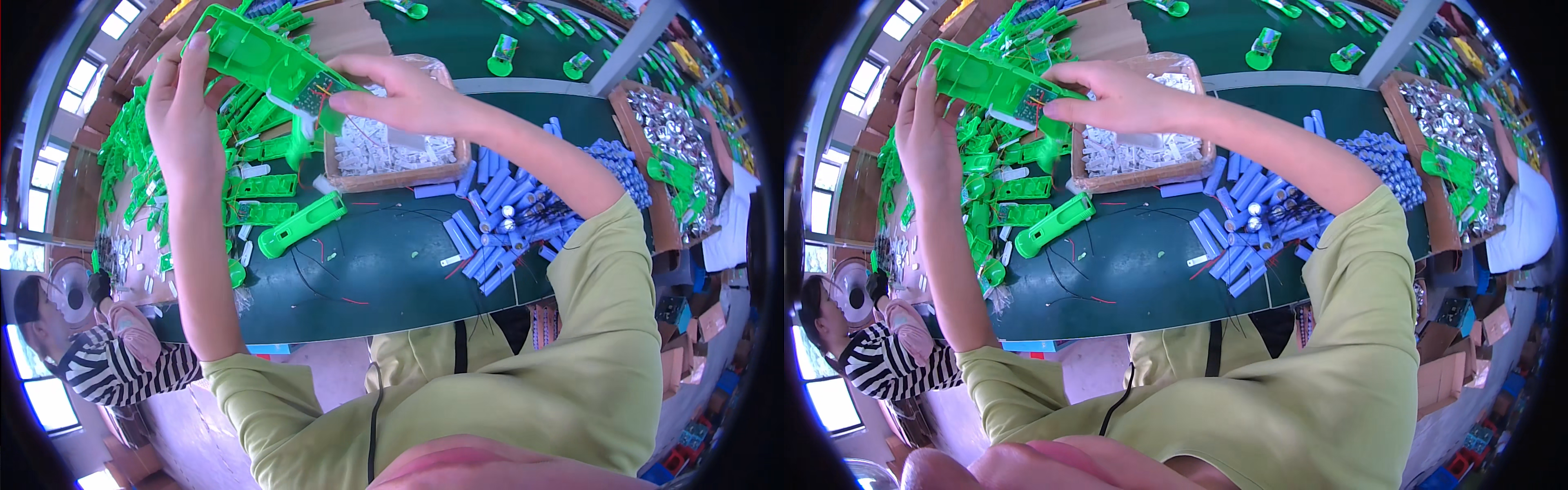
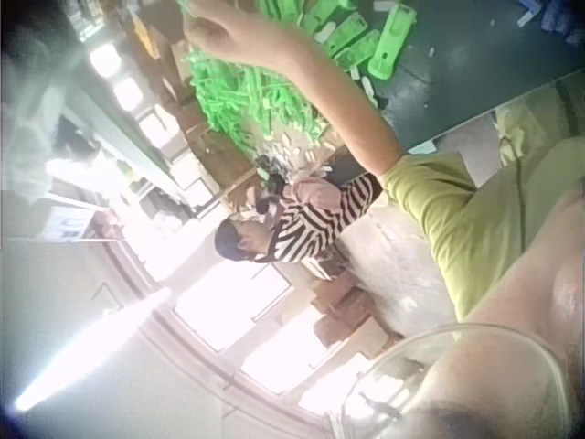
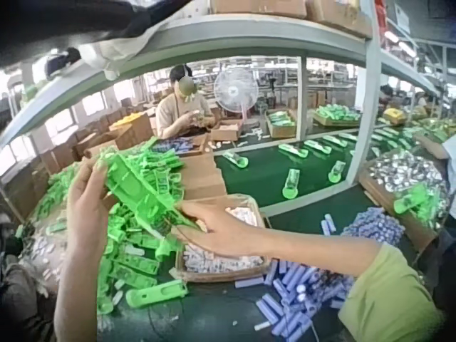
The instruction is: The person assembles small battery-powered electronic devices by hand, fitting blue batteries, white components, and circuit boards into green plastic housings.
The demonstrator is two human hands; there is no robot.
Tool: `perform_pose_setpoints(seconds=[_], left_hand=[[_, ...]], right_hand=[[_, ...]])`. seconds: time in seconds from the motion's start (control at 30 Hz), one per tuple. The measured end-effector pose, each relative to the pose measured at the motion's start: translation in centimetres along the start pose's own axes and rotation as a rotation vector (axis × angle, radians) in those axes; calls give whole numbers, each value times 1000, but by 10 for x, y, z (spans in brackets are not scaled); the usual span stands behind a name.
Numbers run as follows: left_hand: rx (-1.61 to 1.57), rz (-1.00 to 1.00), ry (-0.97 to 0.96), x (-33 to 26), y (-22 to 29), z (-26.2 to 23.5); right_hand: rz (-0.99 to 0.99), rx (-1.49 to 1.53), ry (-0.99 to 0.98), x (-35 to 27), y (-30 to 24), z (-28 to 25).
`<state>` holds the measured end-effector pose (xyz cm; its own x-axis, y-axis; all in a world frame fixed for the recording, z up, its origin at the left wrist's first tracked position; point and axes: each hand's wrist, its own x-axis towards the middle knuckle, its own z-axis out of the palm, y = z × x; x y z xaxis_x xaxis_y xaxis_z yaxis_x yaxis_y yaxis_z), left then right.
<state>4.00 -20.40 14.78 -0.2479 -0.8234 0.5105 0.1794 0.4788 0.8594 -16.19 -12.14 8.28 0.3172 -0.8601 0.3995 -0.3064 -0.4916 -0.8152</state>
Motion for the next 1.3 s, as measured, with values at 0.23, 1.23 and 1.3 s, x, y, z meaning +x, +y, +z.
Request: perform_pose_setpoints(seconds=[0.23, 1.23, 1.3], left_hand=[[-332, -65, -476, -64, -1, 43], [-291, 42, -423, -79, -9, 55], [-284, 51, -453, -81, -8, 58]], right_hand=[[33, 471, 124, -39, -52, 12], [-26, -45, 313, -37, -95, -42], [-4, 48, 463, -43, -103, -30]])
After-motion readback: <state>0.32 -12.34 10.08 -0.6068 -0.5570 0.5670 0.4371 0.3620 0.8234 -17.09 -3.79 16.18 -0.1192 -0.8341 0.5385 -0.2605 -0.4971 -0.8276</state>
